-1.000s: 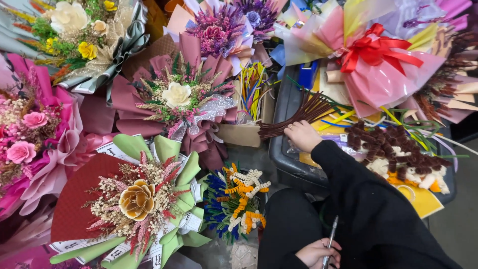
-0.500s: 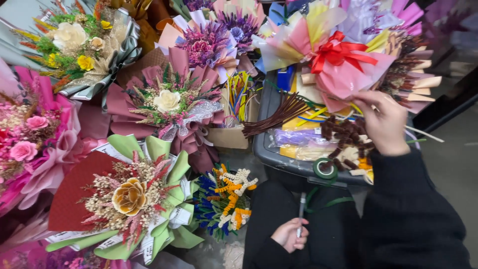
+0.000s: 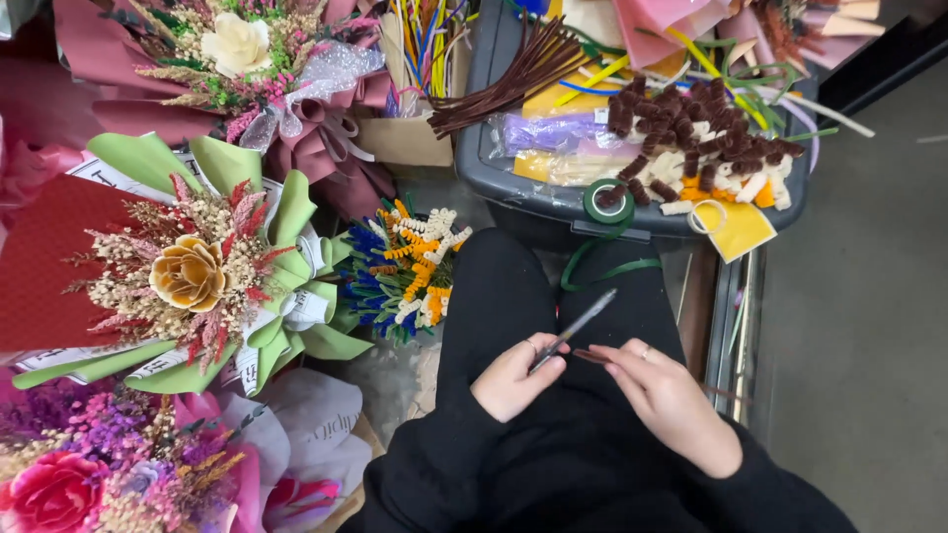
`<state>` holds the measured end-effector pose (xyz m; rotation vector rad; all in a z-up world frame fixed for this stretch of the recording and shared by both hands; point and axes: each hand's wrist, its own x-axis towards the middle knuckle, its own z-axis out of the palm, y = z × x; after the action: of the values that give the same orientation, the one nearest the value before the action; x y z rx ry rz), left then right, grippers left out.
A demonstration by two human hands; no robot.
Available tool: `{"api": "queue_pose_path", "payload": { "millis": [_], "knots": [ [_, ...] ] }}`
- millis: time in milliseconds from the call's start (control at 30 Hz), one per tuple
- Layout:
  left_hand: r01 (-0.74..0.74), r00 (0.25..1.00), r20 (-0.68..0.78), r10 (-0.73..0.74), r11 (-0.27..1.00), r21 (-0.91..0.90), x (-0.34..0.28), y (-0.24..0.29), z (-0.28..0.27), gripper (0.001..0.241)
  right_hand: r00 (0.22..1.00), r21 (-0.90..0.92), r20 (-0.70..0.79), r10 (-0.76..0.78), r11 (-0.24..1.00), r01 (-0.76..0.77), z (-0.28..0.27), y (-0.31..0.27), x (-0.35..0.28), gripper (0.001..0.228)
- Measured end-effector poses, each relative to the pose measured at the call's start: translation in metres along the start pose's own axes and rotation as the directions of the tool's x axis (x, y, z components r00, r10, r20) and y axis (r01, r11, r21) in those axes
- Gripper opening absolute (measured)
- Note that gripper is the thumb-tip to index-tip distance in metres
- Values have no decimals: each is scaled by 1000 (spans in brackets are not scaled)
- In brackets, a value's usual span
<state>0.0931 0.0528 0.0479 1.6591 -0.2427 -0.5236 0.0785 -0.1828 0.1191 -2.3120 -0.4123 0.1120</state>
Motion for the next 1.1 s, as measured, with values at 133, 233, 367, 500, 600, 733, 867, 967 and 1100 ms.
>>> {"api": "queue_pose_path", "payload": {
  "millis": [133, 233, 367, 500, 600, 733, 867, 967, 1100],
  "knots": [
    [68, 989, -146, -38, 975, 209, -12, 28, 17, 20, 989, 167, -33, 147, 976, -139, 13, -5, -11, 28],
    [27, 985, -169, 23, 957, 289, -16, 40, 30, 17, 989, 152, 14, 146, 977, -147, 24, 0, -16, 31],
    [-6, 975, -207, 84, 936, 351, -14, 48, 35, 15, 988, 226, 64, 141, 962, -152, 21, -1, -18, 32],
    [-18, 949, -287, 132, 929, 369, -17, 58, 32, 13, 987, 340, 12, 162, 927, -156, 19, -3, -18, 27],
    [15, 962, -263, 71, 950, 312, -22, 63, 29, 14, 982, 354, -29, 186, 921, -164, 18, -4, -18, 22],
    [-16, 965, -250, 77, 971, 237, -25, 66, 29, 13, 983, 354, -37, 181, 922, -157, 18, -5, -17, 20],
    [-58, 956, -269, 113, 977, 203, -24, 65, 27, 13, 984, 342, -15, 175, 926, -159, 19, -3, -17, 19],
    [-80, 952, -276, 134, 977, 198, -25, 64, 27, 13, 990, 387, 5, 140, 913, -131, 20, 3, -18, 20],
    [-46, 986, -162, 41, 999, -28, -29, 51, 25, 19, 994, 439, 101, 31, 896, -72, 22, 19, -19, 19]
  ]
}}
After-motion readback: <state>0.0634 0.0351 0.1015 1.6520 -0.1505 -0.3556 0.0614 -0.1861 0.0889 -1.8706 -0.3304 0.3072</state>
